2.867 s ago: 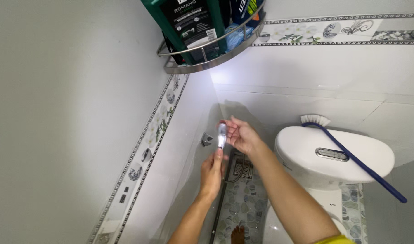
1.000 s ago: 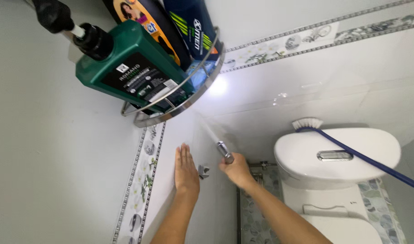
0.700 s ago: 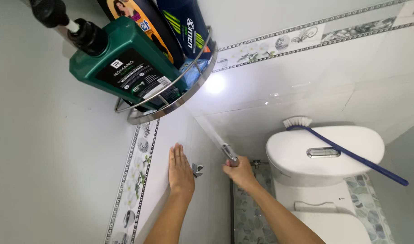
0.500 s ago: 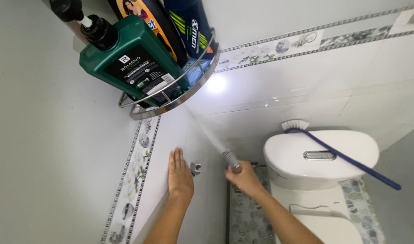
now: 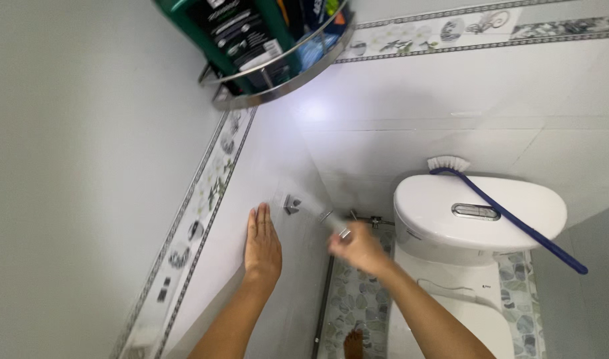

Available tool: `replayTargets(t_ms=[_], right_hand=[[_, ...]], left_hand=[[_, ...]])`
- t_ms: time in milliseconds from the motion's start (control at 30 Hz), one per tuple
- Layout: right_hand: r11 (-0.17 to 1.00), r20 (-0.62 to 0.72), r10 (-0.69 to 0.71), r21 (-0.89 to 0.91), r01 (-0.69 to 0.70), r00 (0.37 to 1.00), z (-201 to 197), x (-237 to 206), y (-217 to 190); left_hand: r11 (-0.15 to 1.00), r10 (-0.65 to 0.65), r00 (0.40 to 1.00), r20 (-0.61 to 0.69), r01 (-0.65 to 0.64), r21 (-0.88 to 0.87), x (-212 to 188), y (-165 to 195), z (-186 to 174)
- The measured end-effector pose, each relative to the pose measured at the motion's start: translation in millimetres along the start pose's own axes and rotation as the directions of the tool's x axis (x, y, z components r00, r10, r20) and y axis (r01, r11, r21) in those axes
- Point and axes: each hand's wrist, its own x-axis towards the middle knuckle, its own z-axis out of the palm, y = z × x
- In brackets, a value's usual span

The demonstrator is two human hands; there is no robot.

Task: The person scrubs the bathroom floor with a long-handled brush, then rinses the floor and walls using a handheld shower head. The person moves around the toilet and shower area to clean the entire floor surface.

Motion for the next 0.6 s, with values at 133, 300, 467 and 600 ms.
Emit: replayTargets(t_ms=[133,300,467,600], right_hand=[[0.855,0.028,-0.517,-0.039,0.517,0.856,-3.8,-6.7,18.4],[0.904,0.285,-0.337,-0.171,0.393,0.898,-4.6,-29.8,32.5],[0.909,0.160,-0.401,-0.052,0.414,0.902,7.2,-64.8,32.5],[0.928,0.183,-0.332,-0.112,0.355,0.925,26.3,-101.2,37.3]], left_hand=[[0.999,0.034,0.999,0.029,-0.035,0.022,-32.4,13.5,23.1],[0.999,0.027,0.998,0.059,-0.025,-0.041,-64.1,26.3,45.0],[1.000,0.000,0.999,0.050,0.000,-0.003,-100.9,28.6,55.7],[1.000,0.014,0.996,0.090,-0.012,-0.021,-135.7,34.3,68.2]])
